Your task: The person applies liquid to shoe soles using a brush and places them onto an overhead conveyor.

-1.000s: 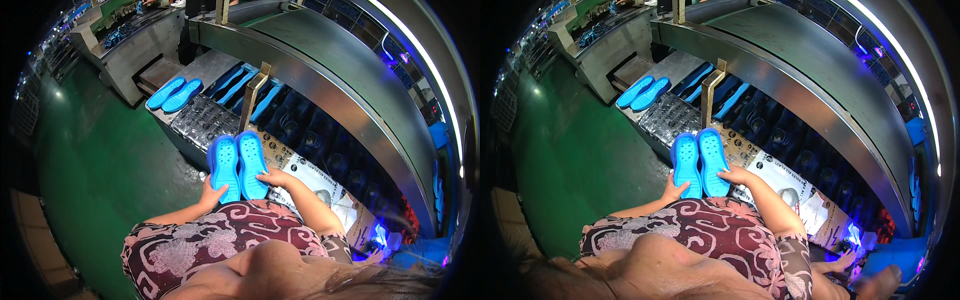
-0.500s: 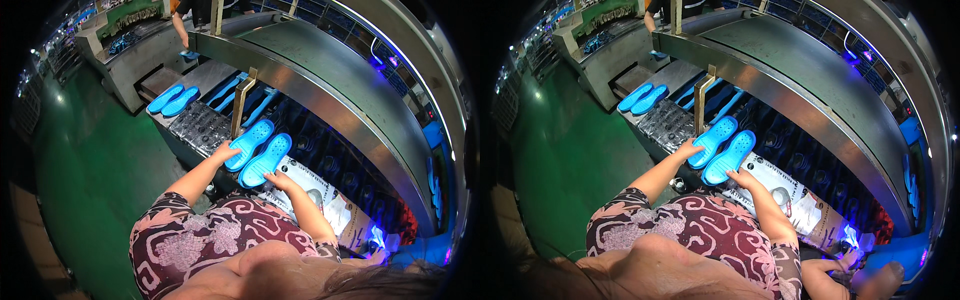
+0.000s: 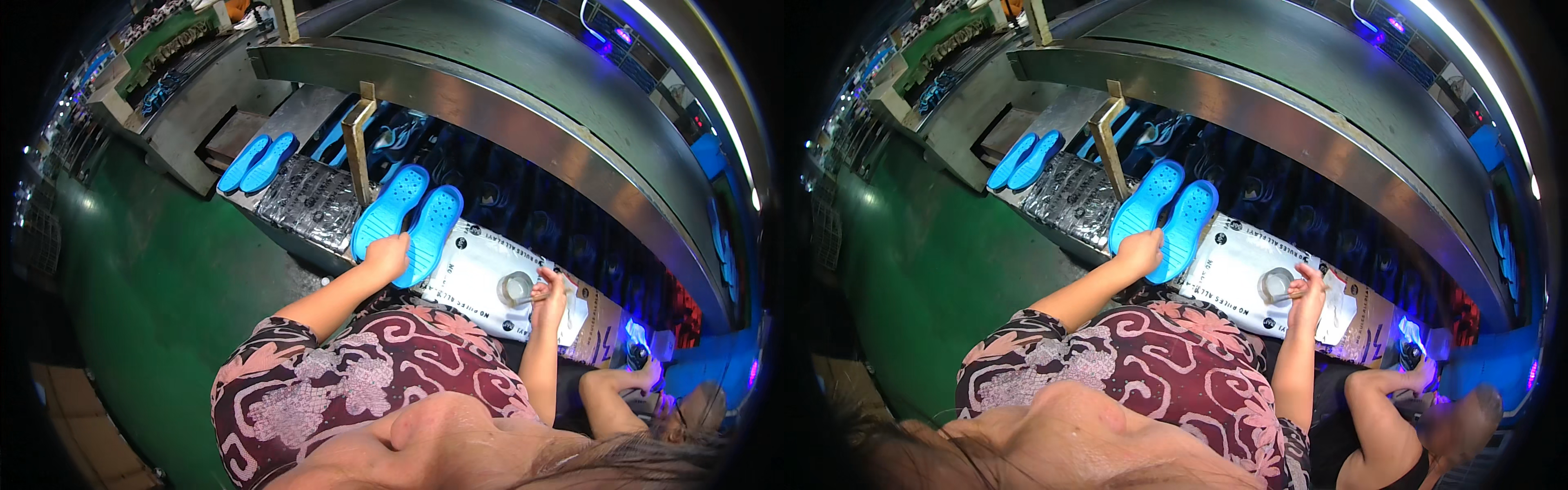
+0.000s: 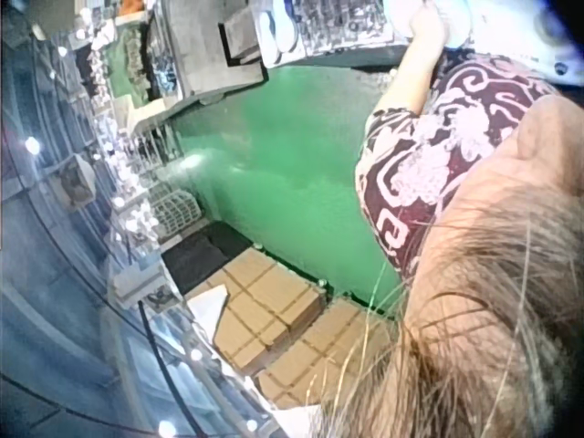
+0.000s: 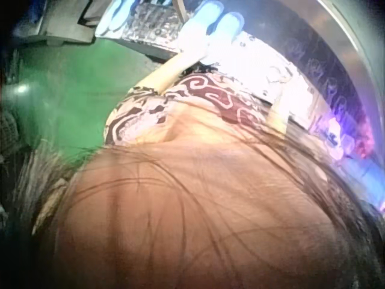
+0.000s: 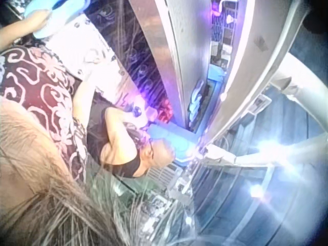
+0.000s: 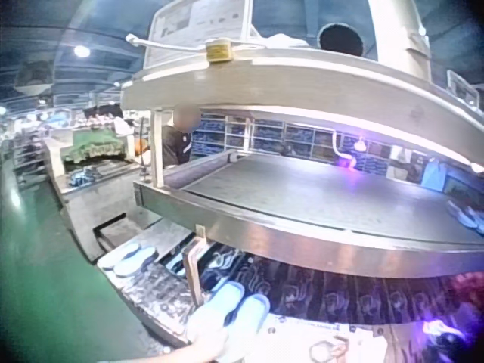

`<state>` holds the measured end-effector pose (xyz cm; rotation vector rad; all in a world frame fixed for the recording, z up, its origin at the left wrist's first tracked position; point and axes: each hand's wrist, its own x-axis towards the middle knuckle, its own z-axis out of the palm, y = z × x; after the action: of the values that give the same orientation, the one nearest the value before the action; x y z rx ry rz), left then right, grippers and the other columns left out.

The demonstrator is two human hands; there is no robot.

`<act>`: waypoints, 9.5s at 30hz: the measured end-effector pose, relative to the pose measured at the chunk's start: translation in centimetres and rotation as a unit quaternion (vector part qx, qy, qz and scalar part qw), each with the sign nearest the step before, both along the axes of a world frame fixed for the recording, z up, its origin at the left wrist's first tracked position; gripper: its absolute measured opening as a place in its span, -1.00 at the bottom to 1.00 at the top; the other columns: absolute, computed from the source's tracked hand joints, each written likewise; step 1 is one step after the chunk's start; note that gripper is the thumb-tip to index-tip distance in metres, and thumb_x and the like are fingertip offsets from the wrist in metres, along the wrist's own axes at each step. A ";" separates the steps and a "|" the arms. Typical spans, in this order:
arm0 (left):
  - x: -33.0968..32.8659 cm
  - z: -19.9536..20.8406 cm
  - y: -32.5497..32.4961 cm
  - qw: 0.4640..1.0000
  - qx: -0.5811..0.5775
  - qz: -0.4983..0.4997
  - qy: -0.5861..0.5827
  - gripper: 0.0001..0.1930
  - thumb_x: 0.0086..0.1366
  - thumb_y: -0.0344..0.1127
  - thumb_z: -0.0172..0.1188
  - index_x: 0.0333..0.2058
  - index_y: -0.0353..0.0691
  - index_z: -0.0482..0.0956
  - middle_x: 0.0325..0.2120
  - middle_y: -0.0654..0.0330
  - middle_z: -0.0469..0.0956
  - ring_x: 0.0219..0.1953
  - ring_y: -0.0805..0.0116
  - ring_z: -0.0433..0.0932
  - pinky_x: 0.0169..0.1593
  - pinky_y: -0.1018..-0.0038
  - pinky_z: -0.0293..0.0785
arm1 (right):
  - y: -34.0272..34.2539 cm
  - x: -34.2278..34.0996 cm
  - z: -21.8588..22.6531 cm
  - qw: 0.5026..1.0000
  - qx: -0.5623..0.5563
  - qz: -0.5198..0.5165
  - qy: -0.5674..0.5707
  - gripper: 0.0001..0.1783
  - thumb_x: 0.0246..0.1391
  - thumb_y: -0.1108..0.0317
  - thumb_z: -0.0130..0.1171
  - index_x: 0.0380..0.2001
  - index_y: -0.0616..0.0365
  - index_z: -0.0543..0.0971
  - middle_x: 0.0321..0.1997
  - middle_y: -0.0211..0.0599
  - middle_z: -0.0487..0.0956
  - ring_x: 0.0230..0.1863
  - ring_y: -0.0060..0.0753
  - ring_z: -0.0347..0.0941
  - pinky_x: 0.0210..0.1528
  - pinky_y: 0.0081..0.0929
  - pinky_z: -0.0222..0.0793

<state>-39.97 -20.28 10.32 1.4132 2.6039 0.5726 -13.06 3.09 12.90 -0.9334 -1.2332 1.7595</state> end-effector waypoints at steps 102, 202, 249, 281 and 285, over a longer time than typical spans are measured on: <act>10.0 4.1 8.0 0.903 0.330 -0.194 -0.193 -0.48 -0.07 -0.49 0.15 -0.06 -0.39 0.28 -0.47 0.06 0.54 -0.45 0.22 0.57 -0.32 0.47 0.44 | -5.4 2.7 4.1 0.862 0.489 0.044 -0.128 -0.84 -0.04 0.35 0.12 -0.63 0.11 0.56 -0.67 -0.35 0.46 -0.57 -0.32 0.33 -0.36 -0.44 0.19; -8.3 -1.5 -5.0 0.990 0.083 0.081 0.082 -0.50 -0.01 -0.47 0.09 -0.01 -0.34 0.28 -0.05 -0.14 0.34 0.00 -0.11 0.31 0.07 0.23 0.22 | -4.2 4.8 -1.3 0.995 0.073 -0.053 0.034 -0.68 0.16 0.23 0.00 -0.52 0.25 0.54 -0.59 -0.44 0.47 -0.55 -0.66 0.34 -0.47 -0.69 0.26; 8.4 6.1 6.1 0.915 0.242 -0.100 -0.307 -0.47 -0.05 -0.45 0.17 -0.04 -0.41 0.30 -0.37 0.07 0.55 -0.36 0.42 0.55 -0.25 0.52 0.46 | -5.4 -0.1 3.8 0.907 0.401 0.067 -0.111 -0.73 0.02 0.31 0.10 -0.69 0.17 0.54 -0.68 -0.32 0.48 -0.55 -0.32 0.37 -0.36 -0.41 0.22; 8.4 3.3 6.2 0.889 0.378 -0.178 -0.187 -0.61 -0.06 -0.57 0.17 -0.18 -0.40 0.36 -0.38 0.10 0.51 -0.36 0.36 0.52 -0.27 0.50 0.43 | -6.4 -0.2 4.1 0.876 0.467 0.079 -0.095 -0.68 0.10 0.33 -0.01 -0.67 0.16 0.55 -0.66 -0.41 0.53 -0.54 -0.39 0.41 -0.05 -0.30 0.23; 8.7 4.0 6.2 0.884 0.370 -0.198 -0.208 -0.61 -0.03 -0.60 0.14 -0.15 -0.42 0.35 -0.28 0.10 0.47 -0.27 0.37 0.48 -0.17 0.49 0.40 | -6.3 0.5 4.1 0.900 0.420 0.060 -0.097 -0.67 0.11 0.35 -0.04 -0.67 0.21 0.54 -0.68 -0.38 0.50 -0.55 -0.43 0.40 -0.02 -0.29 0.22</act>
<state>-31.32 -14.12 14.33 1.6783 1.7327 1.6878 -12.53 -3.24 16.96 -0.5148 -1.9760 1.0208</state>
